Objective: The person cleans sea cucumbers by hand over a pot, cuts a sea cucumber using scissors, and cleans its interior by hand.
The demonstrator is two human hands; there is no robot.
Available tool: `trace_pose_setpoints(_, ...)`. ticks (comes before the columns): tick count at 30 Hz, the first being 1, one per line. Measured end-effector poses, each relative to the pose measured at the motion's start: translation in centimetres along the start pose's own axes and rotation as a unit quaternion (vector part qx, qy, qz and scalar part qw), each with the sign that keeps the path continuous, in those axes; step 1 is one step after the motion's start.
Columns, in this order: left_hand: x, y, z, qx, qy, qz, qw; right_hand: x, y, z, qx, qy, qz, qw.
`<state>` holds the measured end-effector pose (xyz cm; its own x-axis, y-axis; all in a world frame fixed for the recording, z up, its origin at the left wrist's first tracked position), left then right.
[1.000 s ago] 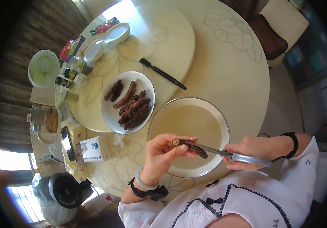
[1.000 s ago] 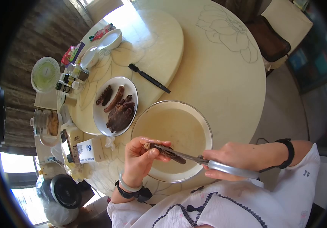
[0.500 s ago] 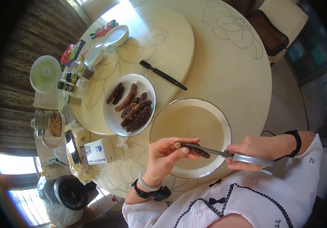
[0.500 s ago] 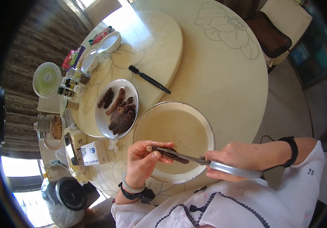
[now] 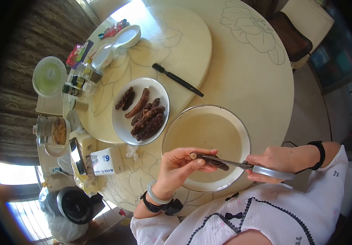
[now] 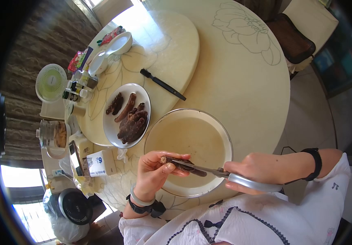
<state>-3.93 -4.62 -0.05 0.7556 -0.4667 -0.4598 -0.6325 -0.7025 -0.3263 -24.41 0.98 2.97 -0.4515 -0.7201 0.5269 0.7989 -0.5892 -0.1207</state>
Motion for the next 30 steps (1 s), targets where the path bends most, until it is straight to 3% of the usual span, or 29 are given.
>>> trace_pose_setpoints(7, -0.2, -0.1, -0.2, 0.013, -0.006, 0.044, 0.999, 0.0, -0.1, -0.1, -0.014, 0.008, 0.018, 1.000)
trace_pose_setpoints(12, -0.1, 0.1, -0.2, 0.019, 0.003, 0.023, 1.000, -0.1, -0.2, -0.1, -0.042, 0.027, 0.059, 0.997)
trace_pose_setpoints(17, 0.2, 0.1, -0.1, 0.018, 0.006, 0.004, 1.000, 0.1, -0.1, 0.5, -0.056, 0.148, 0.095, 0.983)
trace_pose_setpoints(27, -0.2, 0.1, -0.1, 0.030, -0.001, 0.083, 0.996, 0.5, 0.2, 1.0, -0.024, 0.121, 0.086, 0.989)
trace_pose_setpoints(30, -0.5, 0.0, -0.4, 0.029, 0.033, 0.088, 0.995, 0.3, 0.2, 0.6, -0.083, 0.102, 0.132, 0.982)
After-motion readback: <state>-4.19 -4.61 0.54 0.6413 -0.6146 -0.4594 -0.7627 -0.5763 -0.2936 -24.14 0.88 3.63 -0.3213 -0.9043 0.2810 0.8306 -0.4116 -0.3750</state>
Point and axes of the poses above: each hand's wrist, its own y-axis towards the middle knuckle, its own x-axis out of the back of the hand, z = x × y, the point moved 7 cm from there along y, towards the middle knuckle, and after that the axes turned 9 degrees about x, right-handed, at the moved point
